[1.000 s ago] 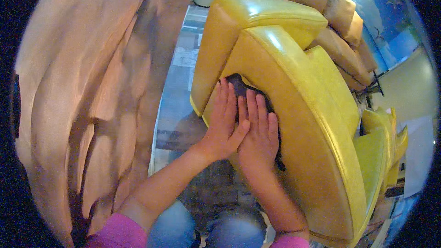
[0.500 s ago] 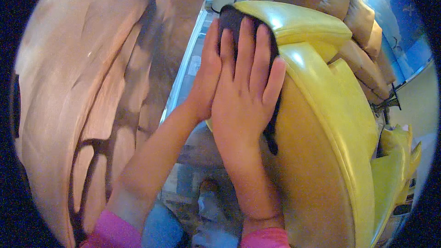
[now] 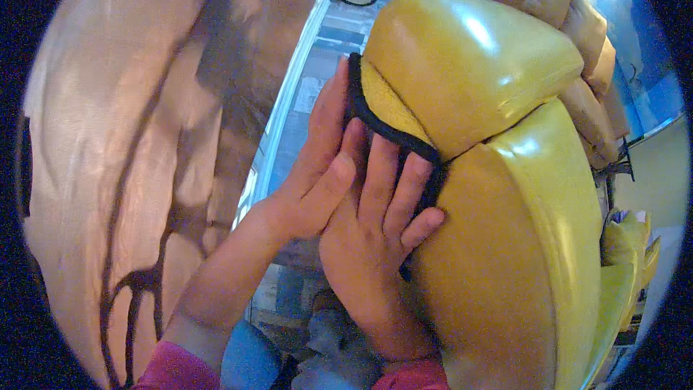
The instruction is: The person wipes a yellow armchair with a dark cloth, cleaning the seat, backrest, and armrests. They lift the seat cushion to wipe the underside and continue cleaning the chair's surfaces.
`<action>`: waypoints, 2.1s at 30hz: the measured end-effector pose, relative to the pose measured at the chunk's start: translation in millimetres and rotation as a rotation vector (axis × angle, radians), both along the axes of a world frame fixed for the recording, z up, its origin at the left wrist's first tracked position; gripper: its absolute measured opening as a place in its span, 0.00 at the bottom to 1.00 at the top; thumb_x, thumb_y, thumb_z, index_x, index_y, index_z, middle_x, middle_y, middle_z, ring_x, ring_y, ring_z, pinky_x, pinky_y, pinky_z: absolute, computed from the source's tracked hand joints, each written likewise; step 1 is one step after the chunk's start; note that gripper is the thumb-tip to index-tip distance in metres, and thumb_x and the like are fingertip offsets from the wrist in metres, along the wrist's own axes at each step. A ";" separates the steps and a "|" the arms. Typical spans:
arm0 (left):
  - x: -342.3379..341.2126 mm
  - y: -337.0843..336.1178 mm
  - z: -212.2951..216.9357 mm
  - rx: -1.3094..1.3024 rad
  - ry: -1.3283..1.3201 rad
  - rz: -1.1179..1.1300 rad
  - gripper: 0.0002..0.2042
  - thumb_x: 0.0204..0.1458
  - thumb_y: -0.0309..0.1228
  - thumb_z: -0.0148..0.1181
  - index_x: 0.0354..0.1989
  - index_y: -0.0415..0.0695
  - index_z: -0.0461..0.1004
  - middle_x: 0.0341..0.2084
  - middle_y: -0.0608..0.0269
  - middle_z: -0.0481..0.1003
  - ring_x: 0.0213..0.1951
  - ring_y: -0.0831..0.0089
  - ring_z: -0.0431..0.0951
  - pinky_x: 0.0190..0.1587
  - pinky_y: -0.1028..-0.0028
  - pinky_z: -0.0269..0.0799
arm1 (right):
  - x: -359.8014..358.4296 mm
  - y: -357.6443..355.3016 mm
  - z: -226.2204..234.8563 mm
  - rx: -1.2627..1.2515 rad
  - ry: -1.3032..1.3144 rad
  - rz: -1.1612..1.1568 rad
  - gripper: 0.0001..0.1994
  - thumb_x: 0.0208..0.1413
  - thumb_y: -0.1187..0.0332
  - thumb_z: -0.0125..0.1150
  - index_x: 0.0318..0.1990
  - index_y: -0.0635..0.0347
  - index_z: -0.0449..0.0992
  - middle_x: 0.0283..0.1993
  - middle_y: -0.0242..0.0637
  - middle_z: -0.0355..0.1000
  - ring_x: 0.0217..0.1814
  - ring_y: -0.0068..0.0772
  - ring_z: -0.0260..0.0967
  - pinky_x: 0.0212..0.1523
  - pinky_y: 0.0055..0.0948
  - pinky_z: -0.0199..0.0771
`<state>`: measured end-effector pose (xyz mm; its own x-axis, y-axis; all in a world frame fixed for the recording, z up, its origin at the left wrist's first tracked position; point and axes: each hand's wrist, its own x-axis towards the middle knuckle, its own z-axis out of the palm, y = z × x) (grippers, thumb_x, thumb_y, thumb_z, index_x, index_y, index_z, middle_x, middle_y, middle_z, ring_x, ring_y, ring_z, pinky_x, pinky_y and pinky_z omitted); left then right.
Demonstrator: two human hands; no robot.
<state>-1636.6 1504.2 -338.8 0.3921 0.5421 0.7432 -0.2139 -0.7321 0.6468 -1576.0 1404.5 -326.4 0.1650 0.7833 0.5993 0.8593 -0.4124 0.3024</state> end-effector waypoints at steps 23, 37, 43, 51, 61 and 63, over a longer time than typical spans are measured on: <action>-2.0 -30.1 -97.7 -0.039 0.148 0.083 0.45 0.55 0.38 0.56 0.73 0.34 0.34 0.71 0.32 0.29 0.73 0.36 0.30 0.71 0.48 0.31 | 7.7 -62.0 -105.7 -0.310 0.124 0.123 0.36 0.56 0.54 0.58 0.67 0.67 0.58 0.73 0.51 0.46 0.76 0.69 0.33 0.63 0.67 0.45; 29.1 -32.4 -149.7 -0.105 -0.024 0.319 0.48 0.55 0.59 0.52 0.72 0.36 0.39 0.71 0.37 0.40 0.72 0.38 0.40 0.71 0.48 0.37 | 17.0 -87.0 -102.6 -0.278 0.567 0.440 0.31 0.58 0.57 0.58 0.63 0.71 0.63 0.73 0.52 0.53 0.72 0.51 0.53 0.65 0.50 0.51; 51.0 -29.2 -201.9 -0.163 -0.137 0.472 0.42 0.58 0.61 0.46 0.70 0.38 0.52 0.68 0.41 0.53 0.68 0.43 0.52 0.69 0.53 0.45 | 13.8 -75.9 -118.9 -0.309 1.022 0.674 0.42 0.55 0.68 0.62 0.72 0.70 0.43 0.75 0.67 0.35 0.77 0.70 0.35 0.73 0.57 0.37; 54.7 -72.1 -297.3 -0.893 -0.168 0.338 0.35 0.64 0.49 0.42 0.72 0.40 0.41 0.71 0.45 0.42 0.72 0.47 0.42 0.72 0.55 0.37 | 15.6 -65.4 -202.7 -0.377 1.153 0.656 0.38 0.60 0.59 0.56 0.72 0.68 0.47 0.77 0.60 0.34 0.78 0.65 0.33 0.74 0.53 0.35; 68.1 -44.0 -263.3 -0.610 -0.132 0.534 0.36 0.58 0.52 0.50 0.68 0.38 0.55 0.67 0.45 0.57 0.70 0.46 0.51 0.70 0.53 0.45 | 27.2 -77.9 -200.4 -0.221 1.028 0.791 0.33 0.65 0.52 0.44 0.69 0.67 0.56 0.75 0.60 0.41 0.77 0.65 0.37 0.72 0.60 0.34; 71.3 -35.3 -295.2 -1.065 -0.255 0.497 0.31 0.59 0.47 0.52 0.66 0.39 0.59 0.64 0.49 0.61 0.67 0.53 0.57 0.67 0.60 0.51 | 24.4 -74.9 -206.8 -0.395 1.100 0.707 0.33 0.65 0.53 0.44 0.69 0.68 0.55 0.76 0.59 0.39 0.77 0.65 0.36 0.73 0.59 0.33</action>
<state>-1565.3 1468.9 -634.0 -0.1270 0.9815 -0.1435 -0.2699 0.1050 0.9572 -1551.6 1329.7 -533.3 -0.0965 0.9856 0.1386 0.7200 0.1653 -0.6740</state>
